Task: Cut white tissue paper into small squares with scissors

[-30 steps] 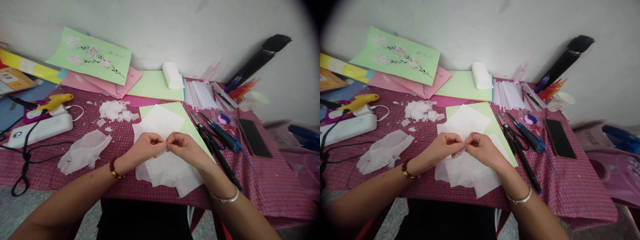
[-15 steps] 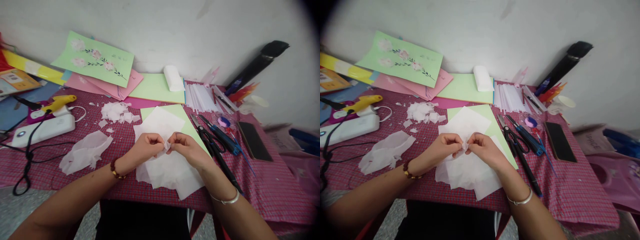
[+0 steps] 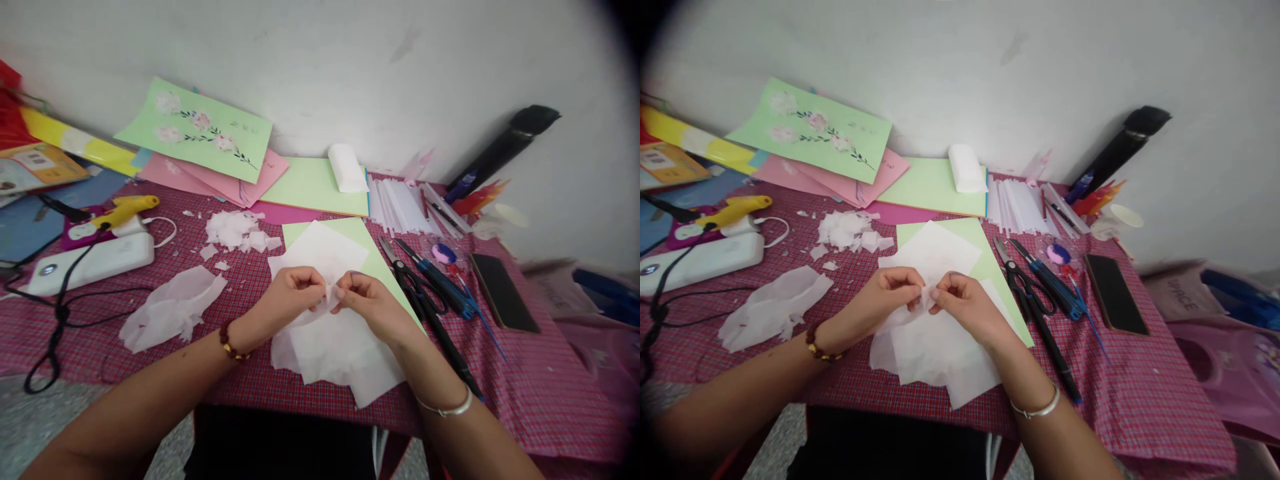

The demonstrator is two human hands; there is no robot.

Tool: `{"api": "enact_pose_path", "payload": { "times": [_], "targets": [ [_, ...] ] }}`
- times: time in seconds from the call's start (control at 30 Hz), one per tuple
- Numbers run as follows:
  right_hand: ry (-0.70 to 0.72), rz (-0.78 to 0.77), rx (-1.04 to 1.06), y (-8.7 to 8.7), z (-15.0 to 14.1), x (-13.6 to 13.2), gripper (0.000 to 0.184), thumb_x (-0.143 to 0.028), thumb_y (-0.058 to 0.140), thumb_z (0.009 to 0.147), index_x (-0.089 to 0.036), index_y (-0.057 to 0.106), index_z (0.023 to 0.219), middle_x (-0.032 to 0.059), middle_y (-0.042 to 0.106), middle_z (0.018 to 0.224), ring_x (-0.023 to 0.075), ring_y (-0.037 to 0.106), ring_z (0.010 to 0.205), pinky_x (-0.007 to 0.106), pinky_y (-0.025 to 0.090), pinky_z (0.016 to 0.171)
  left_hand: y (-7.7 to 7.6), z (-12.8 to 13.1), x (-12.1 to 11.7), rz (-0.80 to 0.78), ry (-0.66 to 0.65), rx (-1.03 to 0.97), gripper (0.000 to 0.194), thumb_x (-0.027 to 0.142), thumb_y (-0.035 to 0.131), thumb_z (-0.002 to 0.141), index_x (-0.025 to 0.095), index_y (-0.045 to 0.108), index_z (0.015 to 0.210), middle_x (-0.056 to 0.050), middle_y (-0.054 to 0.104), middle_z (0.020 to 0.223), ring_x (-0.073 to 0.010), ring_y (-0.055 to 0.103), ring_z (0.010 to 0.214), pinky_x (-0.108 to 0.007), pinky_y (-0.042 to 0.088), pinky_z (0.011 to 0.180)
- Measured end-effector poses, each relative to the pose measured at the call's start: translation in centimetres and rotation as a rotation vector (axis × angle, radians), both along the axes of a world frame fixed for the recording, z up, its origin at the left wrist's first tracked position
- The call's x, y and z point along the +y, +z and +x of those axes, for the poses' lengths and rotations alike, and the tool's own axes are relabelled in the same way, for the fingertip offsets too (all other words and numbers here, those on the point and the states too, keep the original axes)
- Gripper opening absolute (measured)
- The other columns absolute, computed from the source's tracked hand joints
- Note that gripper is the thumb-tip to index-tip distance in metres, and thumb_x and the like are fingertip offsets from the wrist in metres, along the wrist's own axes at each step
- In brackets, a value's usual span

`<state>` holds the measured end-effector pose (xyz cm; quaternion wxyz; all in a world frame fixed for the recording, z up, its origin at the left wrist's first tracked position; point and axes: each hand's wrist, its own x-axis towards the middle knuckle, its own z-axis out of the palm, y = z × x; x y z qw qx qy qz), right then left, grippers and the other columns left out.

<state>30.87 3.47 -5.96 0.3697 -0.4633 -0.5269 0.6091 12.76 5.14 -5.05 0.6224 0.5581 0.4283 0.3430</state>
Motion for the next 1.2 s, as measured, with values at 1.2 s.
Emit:
{"api": "enact_pose_path", "payload": {
  "times": [1.2],
  "targets": [
    [-0.238,0.408,-0.149,3.3,-0.1,-8.3,0.024,-0.025,0.064,0.076,-0.021,0.046,0.060,-0.0023,0.050,0.068,0.0135,0.049,0.063,0.026,0.038,0.059,3.8,-2.1,-6.4,-0.114,-0.004,-0.052,0.015,0.023,0.060,0.073,0.011,0.062,0.065,-0.007,0.068,0.075,-0.0116,0.063,0.066,-0.024,0.052,0.065]
  ]
}}
